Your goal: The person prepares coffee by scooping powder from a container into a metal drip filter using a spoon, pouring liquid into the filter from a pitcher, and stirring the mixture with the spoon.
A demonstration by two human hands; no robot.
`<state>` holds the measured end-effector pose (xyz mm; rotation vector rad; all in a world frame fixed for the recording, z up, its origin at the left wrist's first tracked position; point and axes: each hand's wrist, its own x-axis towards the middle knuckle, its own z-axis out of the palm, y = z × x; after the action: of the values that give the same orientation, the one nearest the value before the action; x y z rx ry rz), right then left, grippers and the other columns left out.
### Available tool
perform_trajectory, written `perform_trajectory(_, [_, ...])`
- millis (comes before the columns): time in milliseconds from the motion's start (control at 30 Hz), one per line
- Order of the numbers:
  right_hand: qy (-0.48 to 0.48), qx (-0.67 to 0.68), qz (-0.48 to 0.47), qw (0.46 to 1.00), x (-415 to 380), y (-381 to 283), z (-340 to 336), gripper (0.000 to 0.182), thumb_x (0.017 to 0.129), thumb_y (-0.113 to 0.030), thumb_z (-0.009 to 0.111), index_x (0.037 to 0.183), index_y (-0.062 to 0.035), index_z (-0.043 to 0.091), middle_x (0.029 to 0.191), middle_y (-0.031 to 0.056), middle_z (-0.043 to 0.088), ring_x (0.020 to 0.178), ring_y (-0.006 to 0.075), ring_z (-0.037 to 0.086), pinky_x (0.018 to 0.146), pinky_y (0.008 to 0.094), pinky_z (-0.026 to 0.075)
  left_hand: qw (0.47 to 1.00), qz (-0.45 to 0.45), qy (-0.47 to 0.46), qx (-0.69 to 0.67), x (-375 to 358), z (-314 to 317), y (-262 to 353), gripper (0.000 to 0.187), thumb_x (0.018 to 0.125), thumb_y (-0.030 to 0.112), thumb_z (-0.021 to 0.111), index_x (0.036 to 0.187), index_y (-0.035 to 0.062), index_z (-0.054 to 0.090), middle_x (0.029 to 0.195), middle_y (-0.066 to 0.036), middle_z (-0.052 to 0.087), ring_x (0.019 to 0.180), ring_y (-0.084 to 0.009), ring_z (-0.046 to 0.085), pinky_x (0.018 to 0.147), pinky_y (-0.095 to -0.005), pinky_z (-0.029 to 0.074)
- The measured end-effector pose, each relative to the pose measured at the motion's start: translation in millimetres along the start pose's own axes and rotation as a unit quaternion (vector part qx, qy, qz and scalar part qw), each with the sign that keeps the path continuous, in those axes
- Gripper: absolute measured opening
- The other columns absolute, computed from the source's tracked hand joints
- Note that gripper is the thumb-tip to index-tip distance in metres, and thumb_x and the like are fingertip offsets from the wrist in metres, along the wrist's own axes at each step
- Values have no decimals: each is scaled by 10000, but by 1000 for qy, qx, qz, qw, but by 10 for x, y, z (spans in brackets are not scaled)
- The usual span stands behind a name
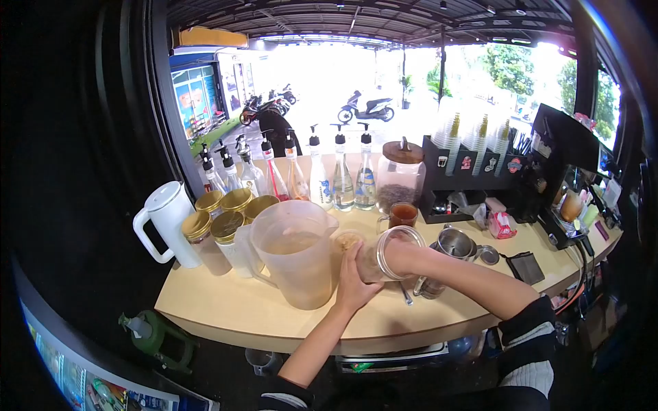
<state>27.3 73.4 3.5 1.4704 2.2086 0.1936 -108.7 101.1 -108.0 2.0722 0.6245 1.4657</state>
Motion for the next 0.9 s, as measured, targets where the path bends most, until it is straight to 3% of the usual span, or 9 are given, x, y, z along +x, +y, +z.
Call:
perform_trajectory(67, [113,42,-51,991,97,82,276,148,638,-126,694,773,-72,723,836,160,695,742,273,680,663,378,533,1000,-5,-4,-5,-11,-4,17,986,530,75,815,1378,58,311,1298,-182,443,1220,-363,436,1044,-421,366])
perform_trajectory(167, [171,112,-63,977,-30,41,179,113,660,-115,674,734,-30,669,769,188,657,730,315,654,668,402,504,1000,-11,-6,-16,-20,-2,7,988,529,71,813,1380,60,310,1308,-183,439,1226,-364,432,1047,-419,363])
perform_trajectory(200, [171,113,-63,977,-56,23,114,113,660,-115,674,734,-30,669,769,188,657,730,315,654,668,402,504,1000,-4,-3,-9,-20,-5,8,988,530,73,814,1379,59,310,1315,-184,436,1228,-365,432,1046,-419,364])
perform_trajectory(267, [65,165,31,984,-106,-9,-63,204,672,-117,657,848,-25,707,875,181,689,823,297,672,756,393,523,1000,1,-1,-3,-19,-8,8,987,531,74,816,1378,58,310,1322,-185,432,1231,-366,431,1046,-420,365])
perform_trajectory(367, [79,293,51,951,-344,-30,-410,238,664,-109,636,868,-3,698,878,197,683,839,310,668,777,384,518,1000,-16,0,-19,-13,-9,17,986,536,80,819,1379,56,308,1335,-188,425,1236,-375,429,1048,-427,363])
perform_trajectory(433, [87,308,37,947,-380,14,-457,253,646,-104,634,869,-4,699,858,191,679,832,309,663,759,373,517,1000,0,10,-6,-5,-18,20,990,539,86,825,1381,54,305,1336,-192,424,1234,-381,430,1048,-437,361])
perform_trajectory(500, [152,313,-24,937,-441,39,-496,149,672,-90,604,761,26,633,723,198,615,713,333,617,657,393,486,1000,-9,9,-2,-18,-19,5,993,539,88,827,1383,53,304,1337,-193,422,1236,-382,428,1049,-441,360])
perform_trajectory(633, [191,346,-25,918,-491,79,-523,172,670,-57,581,801,32,645,778,184,629,779,306,622,713,379,486,999,-31,9,-8,-30,-7,-29,1002,534,95,832,1384,47,303,1335,-193,422,1241,-380,423,1052,-443,358])
perform_trajectory(900, [113,399,48,909,-724,104,-785,226,695,-28,549,874,30,673,750,186,646,715,286,640,699,356,498,1000,-25,16,-7,-18,-8,-6,1012,536,113,844,1387,41,301,1322,-196,427,1241,-378,423,1051,-446,358])
